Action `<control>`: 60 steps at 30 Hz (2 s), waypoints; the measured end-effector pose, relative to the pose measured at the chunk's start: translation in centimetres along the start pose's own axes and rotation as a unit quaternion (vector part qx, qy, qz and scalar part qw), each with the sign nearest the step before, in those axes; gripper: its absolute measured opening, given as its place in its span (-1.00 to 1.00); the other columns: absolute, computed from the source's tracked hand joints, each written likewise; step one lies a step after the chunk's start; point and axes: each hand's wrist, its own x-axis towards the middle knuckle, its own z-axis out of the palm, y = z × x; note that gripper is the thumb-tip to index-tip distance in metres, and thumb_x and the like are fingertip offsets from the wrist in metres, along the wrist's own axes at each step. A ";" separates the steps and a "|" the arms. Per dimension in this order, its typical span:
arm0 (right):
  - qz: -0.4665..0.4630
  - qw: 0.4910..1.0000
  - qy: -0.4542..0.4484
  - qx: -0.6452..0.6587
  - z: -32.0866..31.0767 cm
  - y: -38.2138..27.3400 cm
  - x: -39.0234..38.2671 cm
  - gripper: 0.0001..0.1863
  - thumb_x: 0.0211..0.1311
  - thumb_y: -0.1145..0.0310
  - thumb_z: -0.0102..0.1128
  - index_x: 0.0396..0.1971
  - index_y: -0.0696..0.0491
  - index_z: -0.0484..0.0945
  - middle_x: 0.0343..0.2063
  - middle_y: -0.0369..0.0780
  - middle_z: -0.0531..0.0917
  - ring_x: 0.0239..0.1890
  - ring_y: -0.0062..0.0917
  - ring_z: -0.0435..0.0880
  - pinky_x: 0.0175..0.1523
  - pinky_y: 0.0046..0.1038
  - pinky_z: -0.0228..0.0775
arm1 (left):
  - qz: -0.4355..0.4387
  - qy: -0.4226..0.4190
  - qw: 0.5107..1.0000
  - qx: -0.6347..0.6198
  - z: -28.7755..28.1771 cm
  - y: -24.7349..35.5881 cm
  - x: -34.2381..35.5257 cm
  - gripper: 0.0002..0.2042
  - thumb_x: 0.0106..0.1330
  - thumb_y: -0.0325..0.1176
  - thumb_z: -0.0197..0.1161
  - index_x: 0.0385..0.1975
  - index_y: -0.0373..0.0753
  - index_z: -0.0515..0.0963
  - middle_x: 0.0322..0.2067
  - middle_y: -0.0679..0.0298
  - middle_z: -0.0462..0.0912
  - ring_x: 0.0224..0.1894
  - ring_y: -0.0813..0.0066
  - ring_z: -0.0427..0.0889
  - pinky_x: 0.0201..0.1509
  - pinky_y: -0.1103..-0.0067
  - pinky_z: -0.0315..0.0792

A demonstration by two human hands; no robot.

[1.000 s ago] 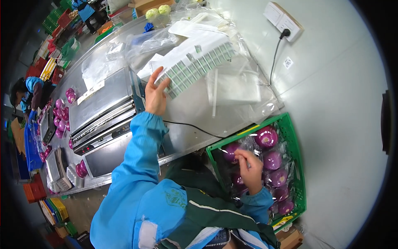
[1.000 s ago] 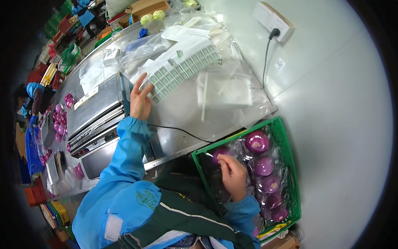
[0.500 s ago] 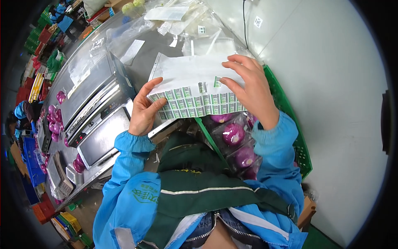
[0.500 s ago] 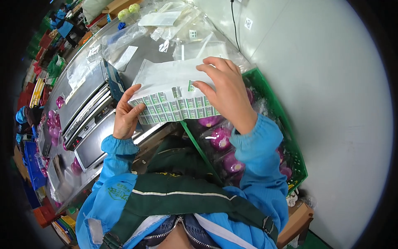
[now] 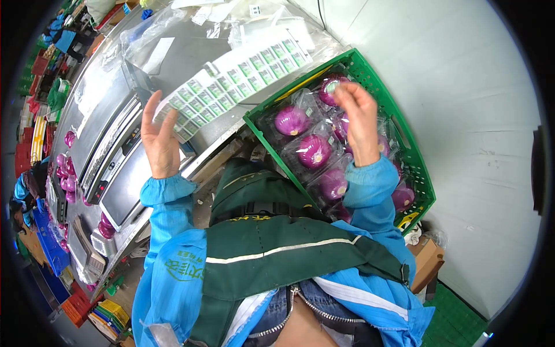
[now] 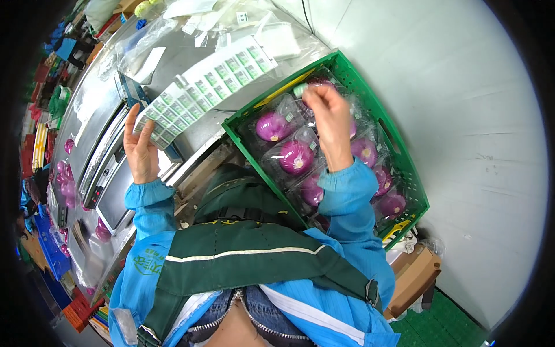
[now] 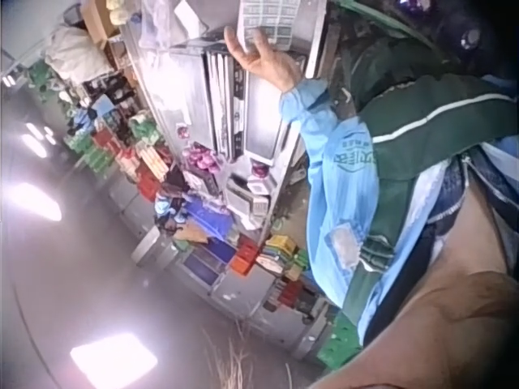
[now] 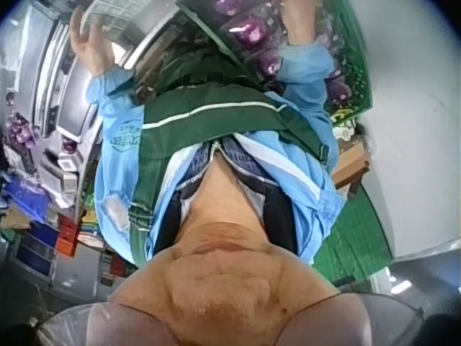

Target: Wrapping red onions in plastic film using a heat sealer and applying labels.

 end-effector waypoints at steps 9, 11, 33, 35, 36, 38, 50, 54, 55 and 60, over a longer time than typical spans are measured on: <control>0.080 0.987 0.137 -0.003 -9.9 2.6 -5.3 -0.81 0.18 0.38 0.18 -0.29 0.18 0.55 -0.39 -0.28 0.61 -0.34 -0.66 0.56 -0.20 -0.64 0.37 | 0.000 -0.002 0.999 -0.035 0.9 -1.5 0.7 -0.55 0.22 -0.58 0.15 0.13 -0.24 0.31 -0.11 0.17 0.57 -0.07 0.44 0.54 0.02 0.55 0.41; 0.089 0.980 0.179 -0.016 -12.5 1.9 -7.5 -0.81 0.18 0.38 0.18 -0.29 0.18 0.56 -0.38 -0.28 0.60 -0.33 -0.66 0.56 -0.19 -0.64 0.37 | -0.004 -0.018 0.999 -0.032 1.0 -2.2 1.1 -0.56 0.22 -0.58 0.14 0.13 -0.24 0.30 -0.10 0.16 0.56 -0.06 0.43 0.54 0.02 0.55 0.42; 0.098 0.914 0.198 -0.340 -12.4 11.2 -13.8 -0.77 -0.08 0.38 0.34 -0.39 0.15 0.57 -0.51 -0.17 0.64 -0.46 -0.49 0.61 -0.31 -0.49 0.43 | -0.123 -0.187 0.975 -0.016 7.4 -6.9 -2.7 -0.59 0.19 -0.65 0.13 0.07 -0.29 0.36 -0.06 0.14 0.53 -0.04 0.46 0.50 0.10 0.54 0.33; 0.031 0.930 0.247 -0.271 -12.6 10.8 -13.1 -0.82 -0.04 0.46 0.31 -0.38 0.14 0.57 -0.51 -0.20 0.63 -0.47 -0.57 0.60 -0.33 -0.55 0.42 | -0.148 -0.197 0.969 -0.006 7.5 -7.0 -3.7 -0.60 0.18 -0.67 0.14 0.06 -0.30 0.38 -0.07 0.14 0.53 -0.03 0.46 0.49 0.09 0.55 0.34; 0.008 0.939 0.270 -0.212 -12.0 9.3 -12.5 -0.85 -0.01 0.51 0.28 -0.37 0.14 0.57 -0.52 -0.22 0.62 -0.47 -0.61 0.59 -0.34 -0.59 0.42 | -0.161 -0.203 0.966 -0.002 7.5 -6.7 -4.1 -0.60 0.18 -0.67 0.14 0.05 -0.30 0.38 -0.07 0.15 0.53 -0.03 0.46 0.49 0.08 0.56 0.34; -0.078 0.955 0.229 -0.171 -9.7 4.3 -11.3 -0.82 0.02 0.64 0.22 -0.32 0.12 0.57 -0.42 -0.24 0.59 -0.45 -0.67 0.57 -0.33 -0.67 0.41 | -0.156 -0.216 0.964 0.014 7.1 -7.0 -4.5 -0.60 0.17 -0.67 0.15 0.05 -0.30 0.39 -0.09 0.18 0.53 -0.05 0.47 0.49 0.07 0.56 0.34; -0.273 0.883 -0.103 -0.369 -1.2 1.4 -4.9 -0.79 -0.06 0.46 0.28 -0.33 0.06 0.60 -0.08 -0.18 0.51 0.02 -0.30 0.42 0.07 -0.32 0.30 | -0.161 -0.253 0.952 0.060 7.6 -6.8 -5.8 -0.59 0.19 -0.63 0.17 0.07 -0.28 0.37 -0.11 0.19 0.54 -0.07 0.50 0.49 0.03 0.58 0.36; -0.279 0.898 -0.102 -0.323 -0.9 1.5 -5.9 -0.90 -0.06 0.45 0.28 -0.50 0.05 0.55 -0.19 -0.24 0.53 -0.06 -0.35 0.45 0.01 -0.35 0.31 | -0.168 -0.236 0.953 0.089 6.3 -7.7 -5.7 -0.60 0.22 -0.63 0.11 0.09 -0.28 0.34 -0.08 0.16 0.51 -0.07 0.49 0.49 0.03 0.58 0.36; -0.248 0.920 -0.099 -0.288 -1.3 0.9 -6.8 -0.90 -0.04 0.48 0.27 -0.46 0.07 0.56 -0.23 -0.22 0.54 -0.11 -0.37 0.49 -0.02 -0.38 0.32 | -0.169 -0.225 0.957 0.070 6.4 -7.8 -5.8 -0.60 0.20 -0.64 0.14 0.07 -0.30 0.36 -0.08 0.17 0.51 -0.08 0.49 0.50 0.04 0.58 0.36; -0.080 0.985 0.052 -0.140 -8.1 0.8 -11.5 -0.90 0.11 0.53 0.18 -0.35 0.17 0.54 -0.32 -0.27 0.58 -0.27 -0.63 0.54 -0.15 -0.55 0.39 | -0.162 -0.203 0.966 0.000 6.0 -9.2 -4.9 -0.61 0.21 -0.64 0.11 0.07 -0.28 0.37 -0.04 0.12 0.51 -0.02 0.42 0.50 0.12 0.53 0.34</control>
